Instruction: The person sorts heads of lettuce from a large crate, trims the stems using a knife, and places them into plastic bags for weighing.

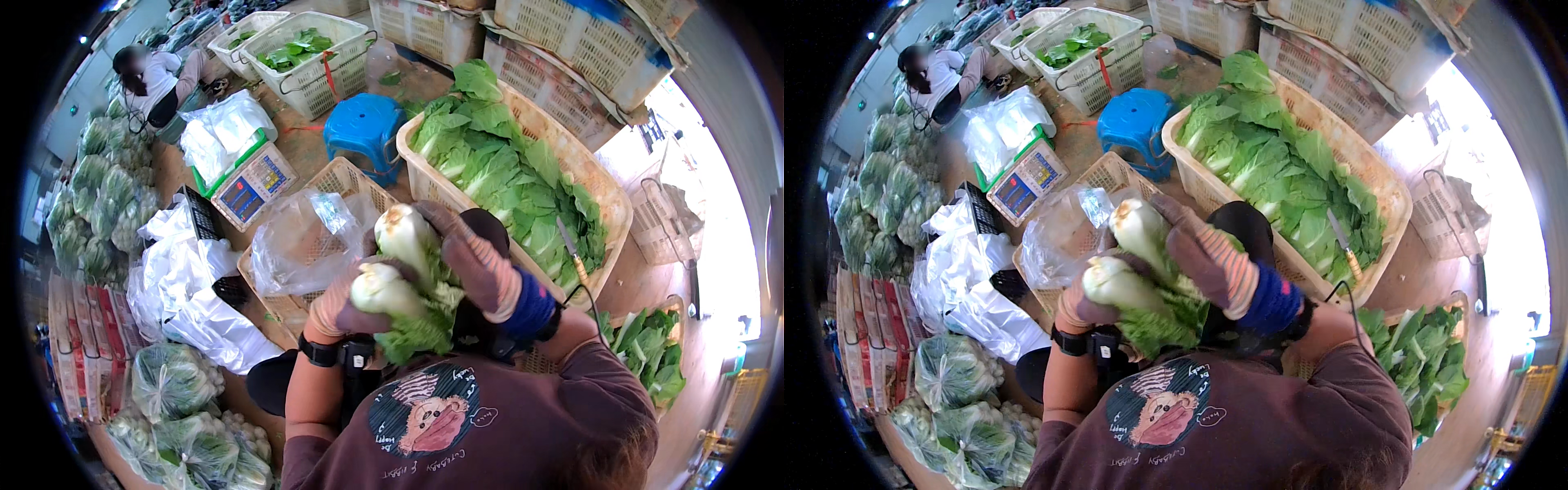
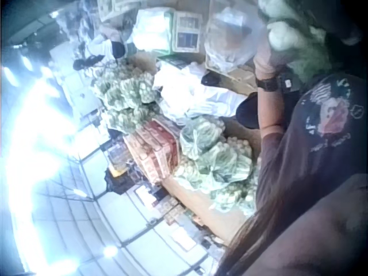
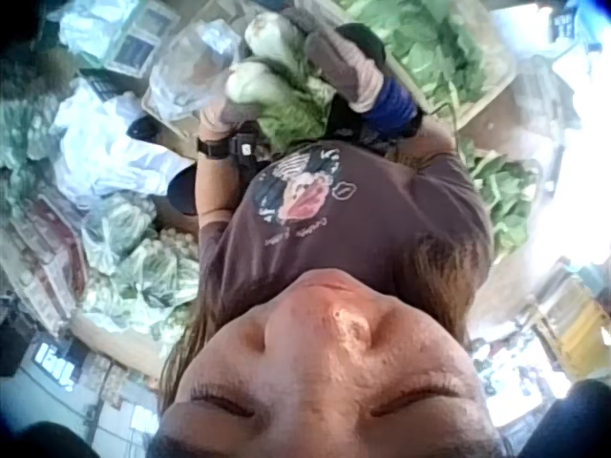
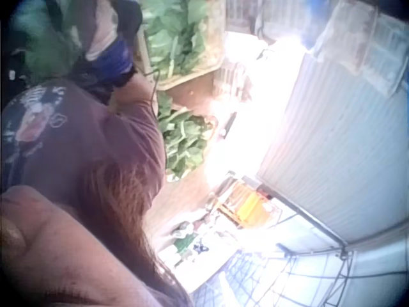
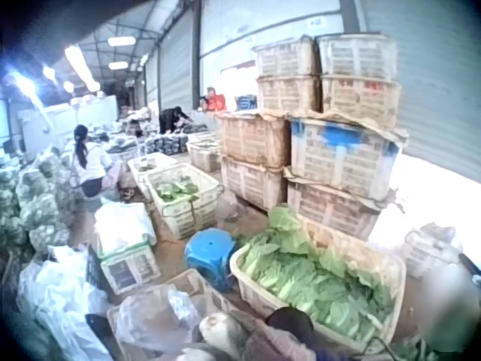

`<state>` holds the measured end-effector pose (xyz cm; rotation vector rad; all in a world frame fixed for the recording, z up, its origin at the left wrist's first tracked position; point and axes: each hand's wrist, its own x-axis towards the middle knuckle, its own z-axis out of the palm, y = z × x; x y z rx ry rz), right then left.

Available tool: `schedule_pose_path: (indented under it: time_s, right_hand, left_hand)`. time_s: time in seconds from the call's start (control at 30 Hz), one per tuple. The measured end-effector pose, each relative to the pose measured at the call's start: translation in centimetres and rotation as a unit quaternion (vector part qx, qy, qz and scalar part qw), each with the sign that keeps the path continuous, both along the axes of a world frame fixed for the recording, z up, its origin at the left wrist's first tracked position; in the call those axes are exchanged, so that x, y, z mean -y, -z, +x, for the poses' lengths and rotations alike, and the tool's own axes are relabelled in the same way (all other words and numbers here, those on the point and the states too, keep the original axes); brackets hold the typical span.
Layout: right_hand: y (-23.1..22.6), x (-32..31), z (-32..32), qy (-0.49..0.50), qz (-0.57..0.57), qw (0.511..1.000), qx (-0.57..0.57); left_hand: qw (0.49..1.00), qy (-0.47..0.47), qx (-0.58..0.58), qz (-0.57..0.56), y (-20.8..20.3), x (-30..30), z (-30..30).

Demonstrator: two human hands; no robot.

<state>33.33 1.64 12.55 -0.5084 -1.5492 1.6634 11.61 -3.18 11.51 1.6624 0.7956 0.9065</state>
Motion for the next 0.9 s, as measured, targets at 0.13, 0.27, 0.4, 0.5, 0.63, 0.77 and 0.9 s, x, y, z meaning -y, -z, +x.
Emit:
schedule_pose_path:
  time_s: [0.13,0.27,0.4,0.5,0.63,0.77,0.9]
  right_hand:
    - [-3.5,-1.5,1.4,-0.095,-0.034,0.987,0.128]
    - [-3.6,-2.4,3.4,-0.097,-0.013,0.979,0.18]
    - [-6.7,-2.5,4.3,-0.159,-0.113,0.953,0.232]
    - [-8.4,-2.5,5.2,-0.221,-0.179,0.934,0.215]
    - [-7.8,-3.4,7.0,-0.225,0.081,0.91,0.339]
    - [-10.9,0.5,10.1,-0.148,0.18,0.85,0.473]
    - [-9.4,3.3,16.2,0.106,0.247,0.856,0.441]
  left_hand:
    - [0.995,0.079,0.034,-0.05,0.8,0.3,-0.4]
    - [0.988,0.094,0.096,-0.081,-1.0,0.7,1.9]
    - [0.969,0.116,0.11,-0.189,0.9,0.3,2.1]
    - [0.956,0.189,0.168,-0.152,1.6,-0.5,2.7]
    - [0.958,0.253,0.056,-0.124,0.6,-1.7,3.1]
    - [0.95,0.309,-0.049,0.017,-1.6,-2.3,5.2]
    - [0.957,0.286,-0.033,0.035,-2.9,-1.8,5.2]
